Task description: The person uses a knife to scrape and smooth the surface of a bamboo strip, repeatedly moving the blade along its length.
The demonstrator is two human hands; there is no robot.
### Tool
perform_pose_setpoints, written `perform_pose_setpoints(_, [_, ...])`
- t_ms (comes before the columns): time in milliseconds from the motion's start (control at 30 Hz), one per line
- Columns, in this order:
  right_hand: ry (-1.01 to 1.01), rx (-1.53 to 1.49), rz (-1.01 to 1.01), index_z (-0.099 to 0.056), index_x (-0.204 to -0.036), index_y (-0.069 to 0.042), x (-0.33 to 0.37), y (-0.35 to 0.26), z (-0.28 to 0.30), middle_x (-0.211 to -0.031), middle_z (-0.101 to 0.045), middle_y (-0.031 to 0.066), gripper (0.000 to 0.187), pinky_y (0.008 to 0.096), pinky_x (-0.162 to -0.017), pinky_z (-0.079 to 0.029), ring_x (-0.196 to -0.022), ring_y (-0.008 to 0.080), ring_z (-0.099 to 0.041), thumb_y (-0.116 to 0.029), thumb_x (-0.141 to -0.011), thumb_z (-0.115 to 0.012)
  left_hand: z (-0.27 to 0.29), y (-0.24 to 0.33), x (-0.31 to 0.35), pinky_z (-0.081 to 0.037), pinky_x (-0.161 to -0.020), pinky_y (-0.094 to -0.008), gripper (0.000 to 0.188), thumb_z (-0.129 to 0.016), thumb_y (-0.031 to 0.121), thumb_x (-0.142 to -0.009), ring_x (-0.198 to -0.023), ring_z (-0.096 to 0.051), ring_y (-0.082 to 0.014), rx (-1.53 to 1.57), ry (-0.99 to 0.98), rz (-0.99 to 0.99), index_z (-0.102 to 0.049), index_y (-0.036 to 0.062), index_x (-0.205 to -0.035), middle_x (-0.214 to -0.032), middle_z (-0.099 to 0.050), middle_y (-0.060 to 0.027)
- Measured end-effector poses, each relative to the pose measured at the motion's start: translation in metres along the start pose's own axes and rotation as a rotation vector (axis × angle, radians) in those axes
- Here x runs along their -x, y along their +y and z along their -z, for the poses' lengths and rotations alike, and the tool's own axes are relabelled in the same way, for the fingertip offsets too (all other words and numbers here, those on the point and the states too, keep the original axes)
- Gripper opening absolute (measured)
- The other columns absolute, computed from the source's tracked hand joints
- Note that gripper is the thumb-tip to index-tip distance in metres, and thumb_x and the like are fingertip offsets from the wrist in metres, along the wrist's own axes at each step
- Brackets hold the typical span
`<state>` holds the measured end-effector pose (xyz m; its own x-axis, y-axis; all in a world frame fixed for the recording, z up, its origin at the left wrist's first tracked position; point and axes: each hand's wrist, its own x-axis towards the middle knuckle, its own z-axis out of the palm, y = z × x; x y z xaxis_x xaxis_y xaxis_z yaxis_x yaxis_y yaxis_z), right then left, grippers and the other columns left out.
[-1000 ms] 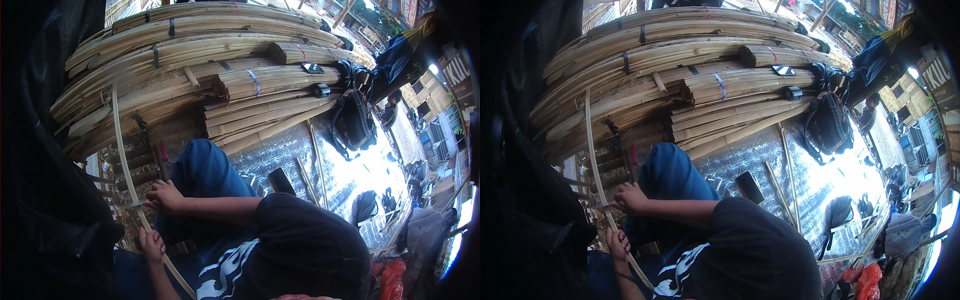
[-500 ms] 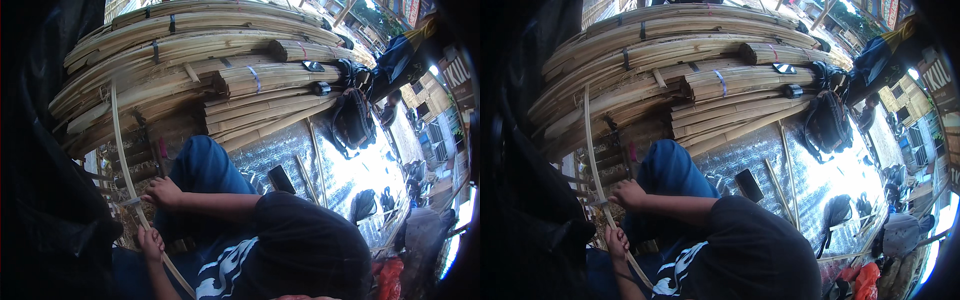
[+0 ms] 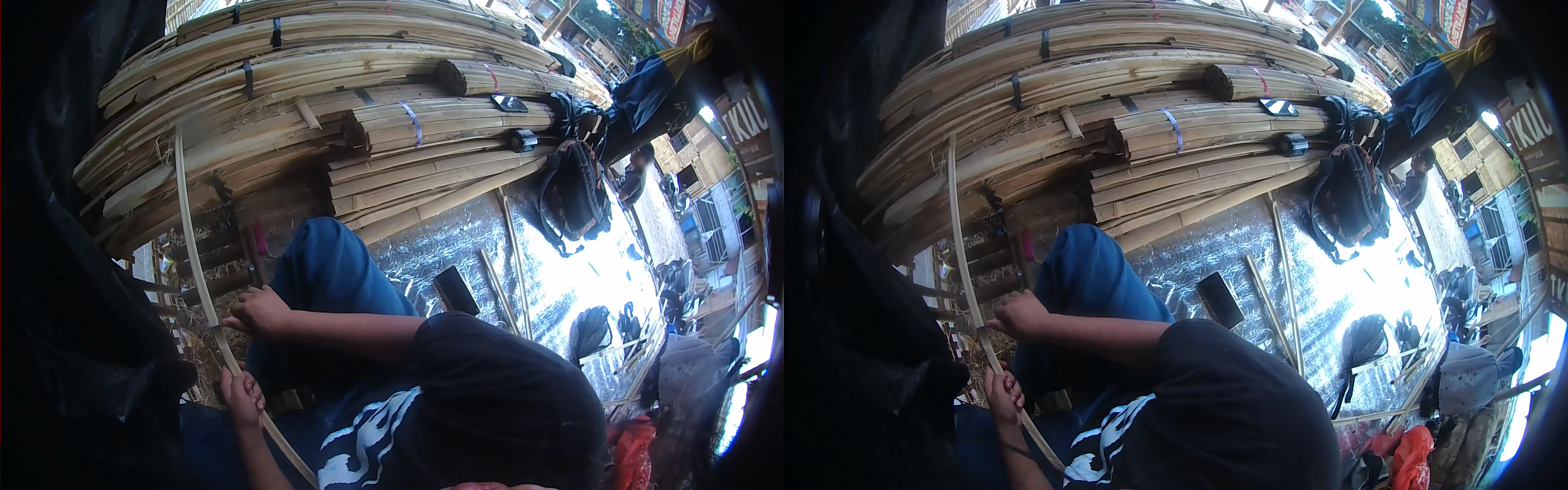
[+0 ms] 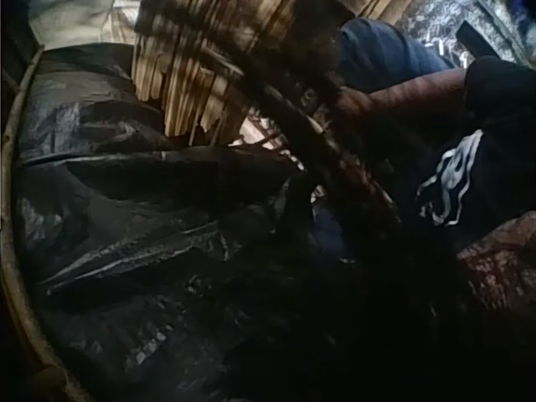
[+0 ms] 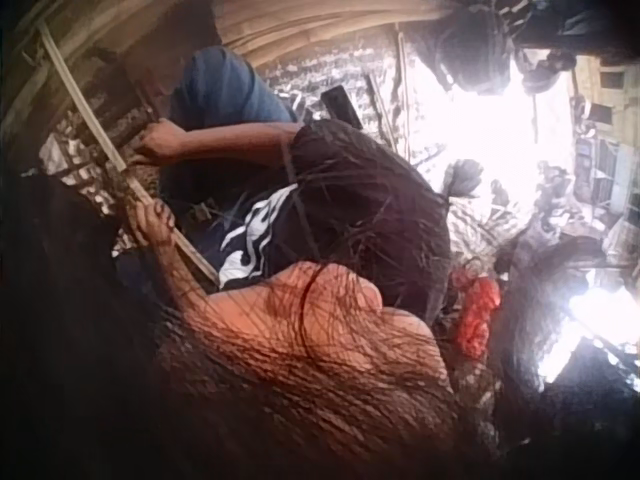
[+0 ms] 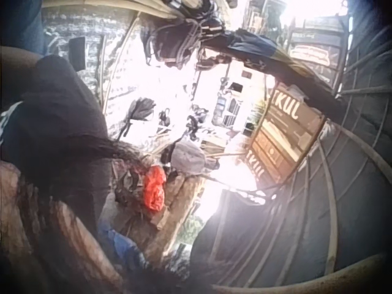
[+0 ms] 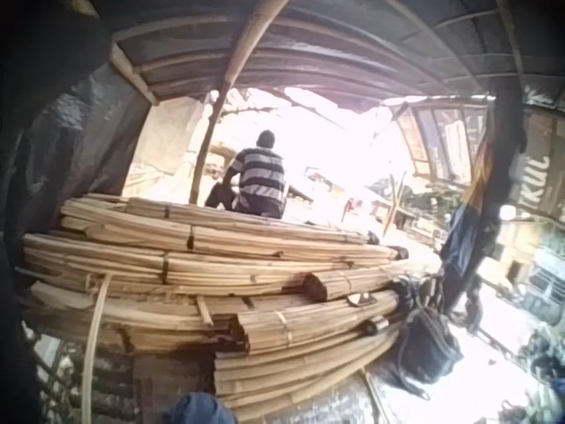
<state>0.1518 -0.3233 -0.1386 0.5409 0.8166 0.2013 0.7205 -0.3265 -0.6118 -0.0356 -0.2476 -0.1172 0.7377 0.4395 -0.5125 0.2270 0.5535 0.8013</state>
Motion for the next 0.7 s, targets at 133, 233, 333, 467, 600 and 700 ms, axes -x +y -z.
perform_pose_setpoints(133, [0.031, 0.004, -0.018, -0.066, -0.082, -0.012, -0.005, 0.003, 0.001, -0.083, -0.061, 0.0089, 0.038, 0.0456, -0.077, -0.043, -0.089, 0.0302, -0.06, -0.047, -0.091, -0.055, 0.001, -0.001, -0.001, -0.026, -0.033, -0.018, 0.016, -0.038, 0.013, -0.093, -0.041, -0.029, -0.003, -0.026, -0.006, -0.014, -0.044, 0.0084, -0.107, -0.066, -0.036, 0.0033])
perform_pose_setpoints(233, [0.014, 0.018, -0.019, -0.069, -0.081, -0.011, -0.007, 0.0, 0.003, -0.085, -0.065, 0.01, 0.04, 0.0459, -0.078, -0.043, -0.091, 0.0304, -0.06, -0.048, -0.089, -0.056, 0.002, -0.001, 0.0, -0.025, -0.032, -0.0178, 0.016, -0.039, 0.013, -0.092, -0.041, -0.029, -0.0029, -0.033, 0.016, -0.007, -0.044, 0.0087, -0.107, -0.066, -0.035, 0.0035])
perform_pose_setpoints(333, [-0.013, 0.02, 0.007, -0.068, -0.081, -0.01, 0.002, 0.0, 0.007, -0.084, -0.064, 0.0098, 0.041, 0.0471, -0.078, -0.043, -0.09, 0.0306, -0.06, -0.048, -0.089, -0.055, -0.001, -0.001, -0.001, -0.025, -0.032, -0.0176, 0.016, -0.039, 0.012, -0.092, -0.04, -0.029, -0.0028, -0.046, 0.008, -0.007, -0.044, 0.0085, -0.106, -0.065, -0.035, 0.0035])
perform_pose_setpoints(467, [0.03, 0.034, -0.024, -0.066, -0.081, -0.012, -0.011, 0.004, 0.006, -0.08, -0.061, 0.0078, 0.039, 0.0441, -0.076, -0.041, -0.087, 0.0297, -0.059, -0.048, -0.091, -0.055, 0.001, -0.002, -0.002, -0.025, -0.032, -0.0177, 0.015, -0.038, 0.012, -0.092, -0.04, -0.028, -0.0028, -0.059, 0.015, -0.018, -0.043, 0.0089, -0.106, -0.065, -0.036, 0.0035])
perform_pose_setpoints(600, [0.015, 0.037, 0.029, -0.07, -0.08, -0.011, 0.002, -0.001, 0.002, -0.085, -0.064, 0.0101, 0.04, 0.0474, -0.078, -0.042, -0.091, 0.0296, -0.06, -0.047, -0.091, -0.054, 0.0, 0.0, 0.0, -0.024, -0.032, -0.0182, 0.014, -0.038, 0.012, -0.092, -0.04, -0.028, -0.0027, -0.052, 0.012, -0.021, -0.043, 0.01, -0.104, -0.065, -0.036, 0.0034])
perform_pose_setpoints(700, [-0.047, 0.028, -0.005, -0.07, -0.086, -0.013, -0.006, 0.002, 0.002, -0.088, -0.064, 0.0095, 0.037, 0.0466, -0.078, -0.042, -0.093, 0.0284, -0.059, -0.047, -0.09, -0.056, -0.001, 0.0, 0.0, -0.024, -0.032, -0.0183, 0.014, -0.037, 0.012, -0.092, -0.04, -0.028, -0.0027, -0.046, 0.005, -0.016, -0.043, 0.0105, -0.104, -0.065, -0.036, 0.0034])
